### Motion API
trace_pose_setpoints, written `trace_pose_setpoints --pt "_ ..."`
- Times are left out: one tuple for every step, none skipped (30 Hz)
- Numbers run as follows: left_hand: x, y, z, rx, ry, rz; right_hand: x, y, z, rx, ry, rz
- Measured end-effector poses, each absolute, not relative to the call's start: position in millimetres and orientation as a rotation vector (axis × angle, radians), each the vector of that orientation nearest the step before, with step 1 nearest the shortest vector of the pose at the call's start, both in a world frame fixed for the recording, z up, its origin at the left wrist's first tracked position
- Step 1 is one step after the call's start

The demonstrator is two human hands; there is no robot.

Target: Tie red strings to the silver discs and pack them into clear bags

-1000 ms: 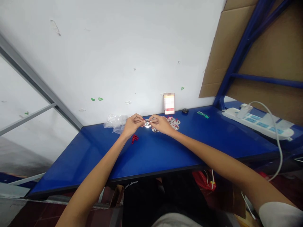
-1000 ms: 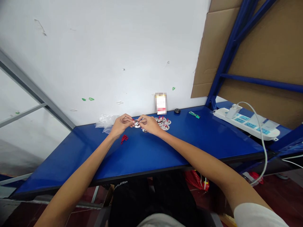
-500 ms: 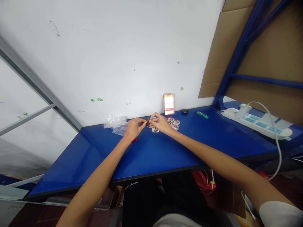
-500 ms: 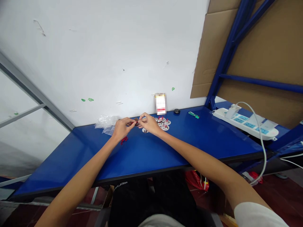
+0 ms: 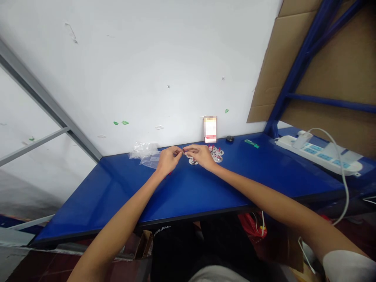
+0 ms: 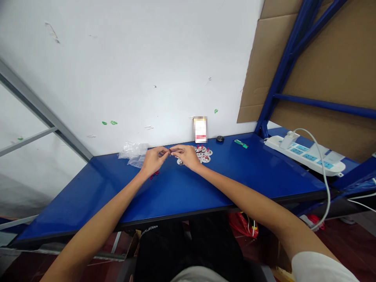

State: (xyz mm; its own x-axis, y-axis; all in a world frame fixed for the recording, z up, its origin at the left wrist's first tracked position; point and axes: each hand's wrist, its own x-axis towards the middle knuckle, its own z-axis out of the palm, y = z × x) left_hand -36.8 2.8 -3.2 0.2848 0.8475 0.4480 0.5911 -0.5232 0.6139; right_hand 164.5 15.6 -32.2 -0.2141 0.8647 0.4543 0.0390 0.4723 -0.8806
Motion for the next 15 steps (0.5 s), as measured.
trace_pose_setpoints --pt "-37.9 5.1 -3.9 2.122 1.22 1.085 165.4 15.9 -32.3 -0.8 -1.622 0.902" --pt "-39.0 7.2 -4.5 2.012 1.136 1.078 166.1 16.0 -32.4 -0.793 -1.631 0.871" --pt "-40.0 8.9 -5.0 1.91 1.067 1.075 166.4 15.8 -32.1 -0.778 -1.638 0.839" --pt "-40.8 10.1 -5.3 1.824 1.018 1.083 166.6 15.3 -31.4 -0.76 -1.644 0.811" --pt "-41.4 10.6 -5.4 1.753 0.99 1.098 166.6 14.4 -29.9 -0.744 -1.651 0.79" --pt "-42.0 10.5 -5.1 1.699 0.974 1.112 166.7 13.2 -27.6 -0.733 -1.665 0.773" --pt "-42.4 10.0 -4.5 1.658 0.962 1.117 167.2 11.8 -24.5 -0.729 -1.693 0.754" --pt "-43.0 9.3 -3.6 1.63 0.949 1.11 168.3 10.5 -20.6 -0.735 -1.737 0.722" --pt "-43.7 8.7 -2.4 1.619 0.935 1.091 170.1 9.5 -16.1 -0.753 -1.792 0.668" --pt "-44.5 8.4 -1.2 1.626 0.922 1.066 172.9 9.0 -11.3 -0.779 -1.852 0.591" --pt "-45.5 8.5 0.1 1.654 0.918 1.042 176.6 9.3 -6.3 -0.811 -1.913 0.501" --pt "-46.6 9.1 1.2 1.699 0.926 1.031 181.2 10.5 -1.6 -0.844 -1.969 0.41" --pt "-47.7 10.0 2.2 1.753 0.948 1.038 186.3 12.6 2.7 -0.879 -2.016 0.34" --pt "-48.9 11.2 2.9 1.811 0.98 1.055 192.0 15.6 6.5 -0.914 -2.056 0.309" --pt "-50.0 12.5 3.4 1.865 1.023 1.077 197.9 19.2 9.5 -0.952 -2.077 0.314"
